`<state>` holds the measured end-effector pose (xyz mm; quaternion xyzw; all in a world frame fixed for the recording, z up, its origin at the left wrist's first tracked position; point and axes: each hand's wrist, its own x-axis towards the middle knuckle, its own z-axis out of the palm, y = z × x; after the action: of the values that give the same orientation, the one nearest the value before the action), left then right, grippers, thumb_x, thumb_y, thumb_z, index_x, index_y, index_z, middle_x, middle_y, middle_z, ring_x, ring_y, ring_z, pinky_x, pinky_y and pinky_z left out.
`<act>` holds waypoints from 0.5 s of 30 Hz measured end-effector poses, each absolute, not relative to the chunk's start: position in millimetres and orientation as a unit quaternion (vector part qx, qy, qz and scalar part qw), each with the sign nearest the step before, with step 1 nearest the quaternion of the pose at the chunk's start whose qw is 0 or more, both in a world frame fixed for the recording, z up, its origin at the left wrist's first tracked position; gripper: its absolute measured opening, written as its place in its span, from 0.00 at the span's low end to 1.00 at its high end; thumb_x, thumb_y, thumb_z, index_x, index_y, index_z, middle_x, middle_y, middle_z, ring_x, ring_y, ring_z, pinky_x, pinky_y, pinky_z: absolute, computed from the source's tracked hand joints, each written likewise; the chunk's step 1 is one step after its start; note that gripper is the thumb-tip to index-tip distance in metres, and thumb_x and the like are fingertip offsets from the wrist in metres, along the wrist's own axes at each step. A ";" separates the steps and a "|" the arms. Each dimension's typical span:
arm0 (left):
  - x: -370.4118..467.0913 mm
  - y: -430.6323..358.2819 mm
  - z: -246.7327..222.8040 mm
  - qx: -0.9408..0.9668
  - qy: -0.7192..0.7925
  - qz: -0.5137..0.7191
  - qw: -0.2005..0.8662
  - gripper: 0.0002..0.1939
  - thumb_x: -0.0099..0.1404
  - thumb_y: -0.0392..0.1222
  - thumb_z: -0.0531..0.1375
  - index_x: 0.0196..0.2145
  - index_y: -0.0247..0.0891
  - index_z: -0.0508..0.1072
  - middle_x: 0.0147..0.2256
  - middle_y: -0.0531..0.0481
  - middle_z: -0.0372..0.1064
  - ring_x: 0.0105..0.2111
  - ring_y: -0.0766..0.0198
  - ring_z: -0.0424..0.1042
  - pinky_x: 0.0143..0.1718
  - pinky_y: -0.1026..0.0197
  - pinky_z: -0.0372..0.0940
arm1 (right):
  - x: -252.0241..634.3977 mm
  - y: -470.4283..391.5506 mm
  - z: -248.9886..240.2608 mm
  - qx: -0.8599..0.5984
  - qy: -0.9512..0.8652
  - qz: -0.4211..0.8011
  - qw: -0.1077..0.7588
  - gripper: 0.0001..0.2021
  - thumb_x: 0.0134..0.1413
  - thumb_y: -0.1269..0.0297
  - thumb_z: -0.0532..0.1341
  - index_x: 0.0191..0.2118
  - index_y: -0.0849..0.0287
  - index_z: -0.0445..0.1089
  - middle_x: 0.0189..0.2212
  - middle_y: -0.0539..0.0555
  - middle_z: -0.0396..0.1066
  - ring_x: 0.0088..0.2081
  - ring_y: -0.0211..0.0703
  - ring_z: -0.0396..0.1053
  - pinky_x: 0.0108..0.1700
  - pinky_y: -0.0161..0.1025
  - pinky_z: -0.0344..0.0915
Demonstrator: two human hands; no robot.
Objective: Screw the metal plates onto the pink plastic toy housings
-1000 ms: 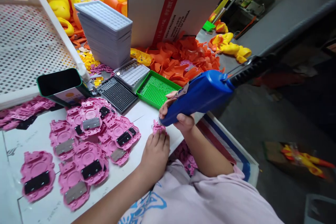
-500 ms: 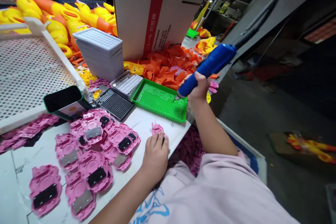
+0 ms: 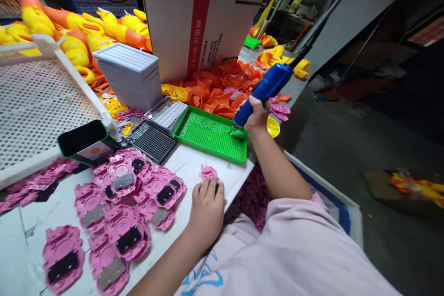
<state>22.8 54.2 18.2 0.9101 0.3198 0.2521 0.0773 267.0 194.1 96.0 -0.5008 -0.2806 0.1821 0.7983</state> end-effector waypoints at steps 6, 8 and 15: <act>22.6 53.9 19.1 0.909 0.319 0.258 0.078 0.16 0.63 0.34 0.61 0.50 0.33 0.72 0.51 0.39 0.72 0.50 0.50 0.69 0.50 0.49 0.61 | 266.3 193.4 97.9 -0.509 -0.295 0.196 0.785 0.13 0.37 0.56 0.64 0.28 0.56 0.63 0.14 0.42 0.65 0.16 0.37 0.67 0.17 0.35 0.65; 22.8 53.6 18.7 0.909 0.320 0.256 0.079 0.17 0.63 0.34 0.61 0.50 0.33 0.72 0.52 0.39 0.72 0.50 0.50 0.69 0.50 0.48 0.61 | 264.8 193.5 98.4 -0.516 -0.301 0.195 0.778 0.13 0.37 0.57 0.64 0.28 0.56 0.63 0.14 0.41 0.66 0.15 0.36 0.66 0.17 0.35 0.65; 23.9 53.6 18.5 0.909 0.320 0.256 0.079 0.17 0.62 0.34 0.62 0.49 0.33 0.72 0.52 0.39 0.72 0.50 0.49 0.69 0.50 0.48 0.61 | 263.3 194.0 102.5 -0.518 -0.301 0.191 0.777 0.13 0.38 0.55 0.64 0.27 0.55 0.61 0.14 0.42 0.65 0.15 0.36 0.66 0.18 0.35 0.65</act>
<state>23.9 53.6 18.5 0.9087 0.3200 0.2563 0.0788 263.3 194.0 102.5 -0.5180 -0.3013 0.1913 0.7774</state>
